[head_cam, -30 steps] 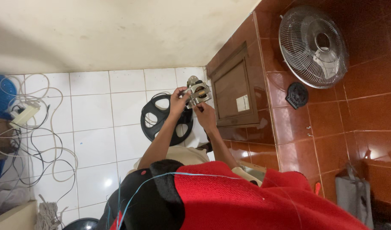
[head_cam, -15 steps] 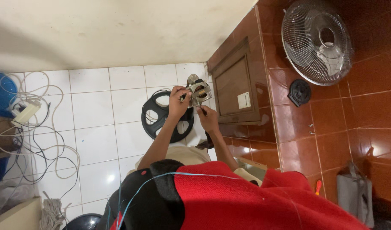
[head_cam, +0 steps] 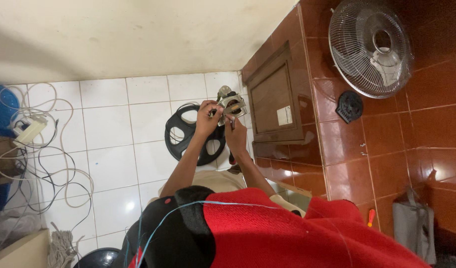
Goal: The person disassembles a standing fan motor, removes the rear housing, and uses a screwdriver to adjust internal components. They repeatedly tighten and loosen screws while manipulating the motor assembly on a tiled floor.
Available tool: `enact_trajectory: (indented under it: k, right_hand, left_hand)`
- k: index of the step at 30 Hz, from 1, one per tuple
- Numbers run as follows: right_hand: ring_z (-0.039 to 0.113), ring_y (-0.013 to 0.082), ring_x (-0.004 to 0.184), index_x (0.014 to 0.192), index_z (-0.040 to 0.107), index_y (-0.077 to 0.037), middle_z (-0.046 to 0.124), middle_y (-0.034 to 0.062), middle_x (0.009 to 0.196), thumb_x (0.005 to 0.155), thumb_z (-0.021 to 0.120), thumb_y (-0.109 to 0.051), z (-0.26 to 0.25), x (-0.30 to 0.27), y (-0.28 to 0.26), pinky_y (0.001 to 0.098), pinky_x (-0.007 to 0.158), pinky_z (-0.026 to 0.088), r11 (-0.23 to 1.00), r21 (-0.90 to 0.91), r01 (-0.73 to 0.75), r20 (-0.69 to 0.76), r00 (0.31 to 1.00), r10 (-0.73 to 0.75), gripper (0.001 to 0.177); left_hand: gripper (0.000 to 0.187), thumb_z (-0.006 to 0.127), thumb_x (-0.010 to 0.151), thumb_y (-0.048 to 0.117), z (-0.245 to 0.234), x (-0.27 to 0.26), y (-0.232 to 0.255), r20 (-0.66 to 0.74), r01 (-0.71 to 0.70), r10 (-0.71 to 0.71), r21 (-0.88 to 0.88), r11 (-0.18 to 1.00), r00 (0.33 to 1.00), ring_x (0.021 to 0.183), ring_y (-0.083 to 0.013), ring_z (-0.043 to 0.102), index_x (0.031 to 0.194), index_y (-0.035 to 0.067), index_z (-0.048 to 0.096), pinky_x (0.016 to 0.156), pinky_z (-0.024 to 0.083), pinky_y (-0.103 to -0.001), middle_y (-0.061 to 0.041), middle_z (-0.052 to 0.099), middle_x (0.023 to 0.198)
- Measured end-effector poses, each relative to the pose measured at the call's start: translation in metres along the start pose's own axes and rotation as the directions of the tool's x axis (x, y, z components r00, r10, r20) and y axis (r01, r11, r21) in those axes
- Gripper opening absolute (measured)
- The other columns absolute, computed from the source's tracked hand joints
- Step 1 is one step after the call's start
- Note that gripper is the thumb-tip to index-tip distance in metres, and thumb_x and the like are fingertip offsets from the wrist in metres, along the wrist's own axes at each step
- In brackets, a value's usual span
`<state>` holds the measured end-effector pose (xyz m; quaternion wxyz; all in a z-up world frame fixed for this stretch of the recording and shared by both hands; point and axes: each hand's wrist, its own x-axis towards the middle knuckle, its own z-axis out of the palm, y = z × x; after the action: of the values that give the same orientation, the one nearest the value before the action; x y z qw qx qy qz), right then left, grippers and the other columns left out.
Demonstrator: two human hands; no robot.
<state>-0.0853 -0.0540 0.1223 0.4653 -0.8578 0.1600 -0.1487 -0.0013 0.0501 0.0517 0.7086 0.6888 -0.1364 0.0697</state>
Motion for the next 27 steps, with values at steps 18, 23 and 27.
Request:
enact_trajectory:
  k: [18, 23, 27]
  right_hand:
    - [0.066, 0.0255, 0.060, 0.099, 0.069, 0.000, 0.070, 0.0148, 0.074, 0.095, 0.072, -0.020, 0.007, 0.011, -0.011, 0.0382, 0.058, 0.051, 0.982, -0.172, 0.080, -0.017, 0.996, -0.084, 0.020]
    - [0.066, 0.0267, 0.060, 0.099, 0.069, -0.001, 0.070, 0.0145, 0.072, 0.093, 0.072, -0.022, 0.006, 0.011, -0.015, 0.0388, 0.058, 0.051, 0.978, -0.196, 0.079, -0.022, 0.996, -0.085, 0.022]
    - [0.067, 0.0299, 0.062, 0.097, 0.069, 0.000, 0.069, 0.0154, 0.071, 0.094, 0.073, -0.023, 0.007, 0.011, -0.014, 0.0409, 0.060, 0.051, 0.969, -0.230, 0.093, -0.036, 0.994, -0.104, 0.023]
  left_hand:
    - [0.019, 0.069, 0.097, 0.011, -0.017, -0.003, 0.034, 0.090, -0.255, 0.241, 0.223, 0.941, 0.966, 0.111, -0.0349, 0.063, 0.115, 0.006, 0.072, 0.095, 0.050, -0.043, -0.015, 0.064, 0.125]
    - [0.023, 0.066, 0.096, 0.013, -0.023, -0.004, 0.035, 0.139, -0.334, 0.306, 0.287, 0.898, 0.942, 0.117, -0.0392, 0.058, 0.118, 0.008, 0.068, 0.101, 0.045, -0.048, -0.016, 0.061, 0.130]
    - [0.022, 0.068, 0.096, 0.013, -0.024, 0.000, 0.033, 0.154, -0.329, 0.296, 0.281, 0.901, 0.943, 0.118, -0.0375, 0.059, 0.118, 0.011, 0.070, 0.102, 0.045, -0.048, -0.015, 0.063, 0.131]
